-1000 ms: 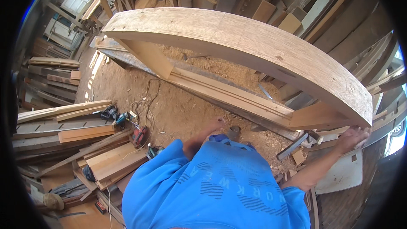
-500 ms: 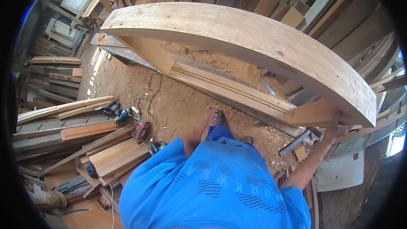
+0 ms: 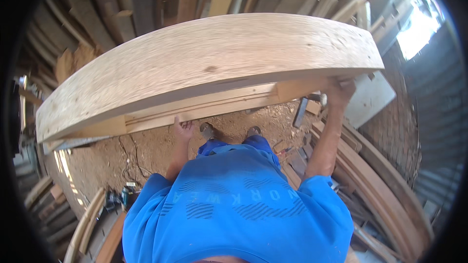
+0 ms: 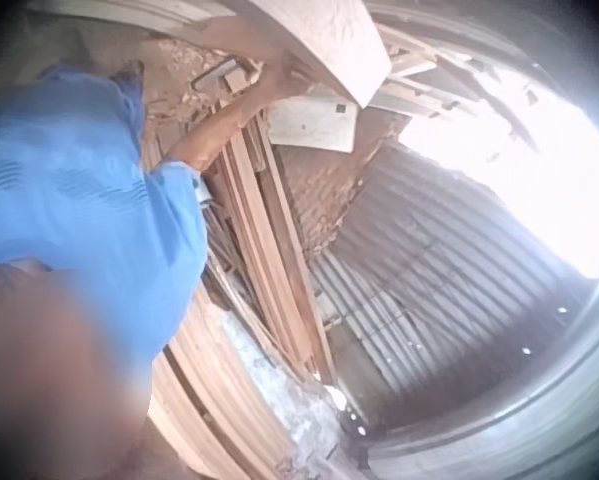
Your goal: The person hammers nails into the corner joints of a curved wooden frame using a hammer, rotates the frame by hand to access different sides, and secures the assembly by driving in additional nails.
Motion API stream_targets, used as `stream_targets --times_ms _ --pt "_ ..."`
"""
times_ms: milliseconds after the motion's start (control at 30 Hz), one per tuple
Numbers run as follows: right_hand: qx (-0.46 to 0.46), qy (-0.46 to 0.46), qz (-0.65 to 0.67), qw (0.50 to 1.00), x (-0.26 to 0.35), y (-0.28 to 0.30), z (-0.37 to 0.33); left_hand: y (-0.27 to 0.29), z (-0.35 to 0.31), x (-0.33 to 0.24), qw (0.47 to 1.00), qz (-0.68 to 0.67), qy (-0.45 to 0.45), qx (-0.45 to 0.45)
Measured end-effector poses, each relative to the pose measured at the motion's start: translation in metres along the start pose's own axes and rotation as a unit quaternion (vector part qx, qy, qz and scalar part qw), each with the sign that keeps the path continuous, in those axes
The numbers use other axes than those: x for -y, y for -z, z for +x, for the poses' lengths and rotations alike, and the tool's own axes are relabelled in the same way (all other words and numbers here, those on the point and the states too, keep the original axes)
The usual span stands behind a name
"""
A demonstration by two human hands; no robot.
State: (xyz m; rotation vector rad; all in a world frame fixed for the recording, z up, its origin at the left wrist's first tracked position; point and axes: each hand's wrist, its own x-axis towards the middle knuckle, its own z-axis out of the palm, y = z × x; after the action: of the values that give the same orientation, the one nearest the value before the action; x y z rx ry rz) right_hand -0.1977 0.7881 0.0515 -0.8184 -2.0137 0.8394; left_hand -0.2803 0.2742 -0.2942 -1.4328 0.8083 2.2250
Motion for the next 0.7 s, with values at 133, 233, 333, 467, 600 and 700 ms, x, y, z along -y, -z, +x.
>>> stream_targets --times_ms 133,233,333,467,600,700 --pt "0.008 0.006 -0.041 0.999 0.024 0.006 -0.006 0.011 0.027 -0.008 0.999 -0.021 -0.040 0.005" --pt "0.005 -0.040 -0.040 0.998 0.055 0.005 -0.013 0.005 0.019 -0.010 0.999 -0.021 -0.042 -0.010" --pt "-0.007 -0.040 -0.038 0.998 0.055 0.002 -0.005 0.000 0.016 -0.010 0.999 -0.006 -0.052 0.011" --pt "0.014 -0.066 -0.052 0.996 0.059 -0.006 0.007 -0.001 0.011 -0.011 0.991 0.042 -0.072 0.104" --pt "0.017 -0.036 -0.070 0.997 0.079 -0.020 0.020 -0.003 0.010 -0.015 0.991 0.069 -0.081 0.087" --pt "0.050 -0.045 -0.078 0.995 0.074 -0.031 0.032 -0.008 0.005 -0.016 0.988 0.074 -0.096 0.093"
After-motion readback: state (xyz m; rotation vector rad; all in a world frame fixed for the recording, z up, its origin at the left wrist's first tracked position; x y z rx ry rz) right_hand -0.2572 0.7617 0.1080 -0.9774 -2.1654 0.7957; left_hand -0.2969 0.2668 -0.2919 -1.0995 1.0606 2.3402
